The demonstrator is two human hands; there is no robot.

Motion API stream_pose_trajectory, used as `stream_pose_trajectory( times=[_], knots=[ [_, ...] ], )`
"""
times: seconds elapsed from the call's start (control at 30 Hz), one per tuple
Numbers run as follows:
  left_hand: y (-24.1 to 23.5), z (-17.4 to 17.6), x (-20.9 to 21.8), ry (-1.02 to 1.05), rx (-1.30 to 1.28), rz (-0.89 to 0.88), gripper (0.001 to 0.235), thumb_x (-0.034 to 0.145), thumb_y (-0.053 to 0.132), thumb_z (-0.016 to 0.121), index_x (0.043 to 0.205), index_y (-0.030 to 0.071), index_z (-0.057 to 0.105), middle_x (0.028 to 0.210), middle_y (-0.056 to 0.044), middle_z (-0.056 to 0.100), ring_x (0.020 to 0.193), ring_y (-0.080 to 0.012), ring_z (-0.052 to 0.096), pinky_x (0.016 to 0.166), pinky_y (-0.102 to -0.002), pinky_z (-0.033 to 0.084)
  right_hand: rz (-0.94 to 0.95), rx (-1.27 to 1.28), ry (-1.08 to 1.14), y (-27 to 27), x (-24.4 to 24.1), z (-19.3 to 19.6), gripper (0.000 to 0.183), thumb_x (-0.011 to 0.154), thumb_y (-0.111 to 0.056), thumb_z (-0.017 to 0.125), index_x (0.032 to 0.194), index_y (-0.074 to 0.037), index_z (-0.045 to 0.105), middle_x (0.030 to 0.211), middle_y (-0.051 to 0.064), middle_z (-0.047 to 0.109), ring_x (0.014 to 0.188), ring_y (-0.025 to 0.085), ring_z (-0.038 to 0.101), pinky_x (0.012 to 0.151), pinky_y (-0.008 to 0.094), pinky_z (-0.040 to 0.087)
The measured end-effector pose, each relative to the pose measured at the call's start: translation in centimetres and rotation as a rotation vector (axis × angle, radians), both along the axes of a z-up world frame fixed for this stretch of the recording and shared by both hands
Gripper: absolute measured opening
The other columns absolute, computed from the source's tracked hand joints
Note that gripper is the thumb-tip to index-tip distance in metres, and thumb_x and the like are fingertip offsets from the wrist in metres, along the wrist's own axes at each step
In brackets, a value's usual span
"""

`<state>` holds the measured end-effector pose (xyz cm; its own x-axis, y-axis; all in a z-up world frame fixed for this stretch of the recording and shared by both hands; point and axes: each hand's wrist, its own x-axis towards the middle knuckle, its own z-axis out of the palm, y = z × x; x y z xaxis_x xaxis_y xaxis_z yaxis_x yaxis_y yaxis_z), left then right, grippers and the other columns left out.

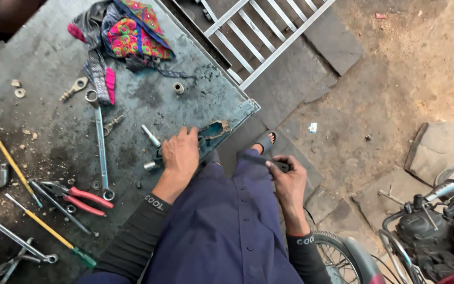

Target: The person stands at a metal workbench in a motorcycle repair area and files a black metal component with a flat file, holding the part against the bench and drawing the file across it repeatedly, repositioning the part between strokes.

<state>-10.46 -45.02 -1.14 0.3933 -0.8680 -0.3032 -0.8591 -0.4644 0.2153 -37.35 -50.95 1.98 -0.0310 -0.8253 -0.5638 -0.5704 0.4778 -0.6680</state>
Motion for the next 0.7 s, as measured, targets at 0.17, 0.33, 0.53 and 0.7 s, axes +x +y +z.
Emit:
stream_pose_trajectory(
  times=[0.17, 0.33, 0.53, 0.7],
  knots=[
    [-2.6, -1.1, -1.3, 0.029, -0.031, -0.071, 0.018, 0.092, 0.019, 0.059, 0.106, 0.014, 0.069, 0.100, -0.012, 0.071, 0.089, -0.0350, 0.074, 0.078, -0.051, 0.055, -0.189, -0.195, -0.440, -0.9, 1.1, -2.2, 0.019, 0.085, 0.001, 0.077, 0.103, 0.001, 0.069, 0.086, 0.004, 0.069, 0.072, 0.009, 0.064, 0.066, 0.023, 0.052],
    [-4.5, -2.9, -1.4, 0.046, -0.011, -0.149, 0.019, 0.094, 0.021, 0.058, 0.099, 0.013, 0.075, 0.089, -0.015, 0.075, 0.082, -0.0352, 0.076, 0.070, -0.049, 0.059, -0.312, -0.258, -0.716, -2.1, 2.9, -6.5, 0.016, 0.089, 0.006, 0.076, 0.104, 0.009, 0.071, 0.092, 0.007, 0.072, 0.081, 0.011, 0.067, 0.073, 0.025, 0.054],
    [-3.0, 1.8, -1.2, 0.200, 0.055, -0.023, 0.053, 0.105, 0.051, 0.056, 0.083, 0.008, 0.078, 0.080, -0.021, 0.073, 0.079, -0.0409, 0.074, 0.073, -0.051, 0.058, -0.249, -0.240, -0.542, -2.4, 5.9, -4.6, 0.015, 0.098, -0.007, 0.068, 0.108, 0.004, 0.070, 0.084, 0.004, 0.069, 0.071, 0.011, 0.067, 0.065, 0.027, 0.057],
    [3.3, -4.3, -0.2, 0.544, -0.045, -0.083, 0.027, 0.088, 0.030, 0.072, 0.087, 0.003, 0.072, 0.093, -0.021, 0.069, 0.090, -0.0390, 0.069, 0.082, -0.047, 0.054, -0.185, -0.436, -0.534, -2.6, 6.5, -5.6, 0.018, 0.103, -0.012, 0.068, 0.111, 0.003, 0.069, 0.090, 0.001, 0.070, 0.080, 0.007, 0.067, 0.075, 0.026, 0.060]
  ],
)
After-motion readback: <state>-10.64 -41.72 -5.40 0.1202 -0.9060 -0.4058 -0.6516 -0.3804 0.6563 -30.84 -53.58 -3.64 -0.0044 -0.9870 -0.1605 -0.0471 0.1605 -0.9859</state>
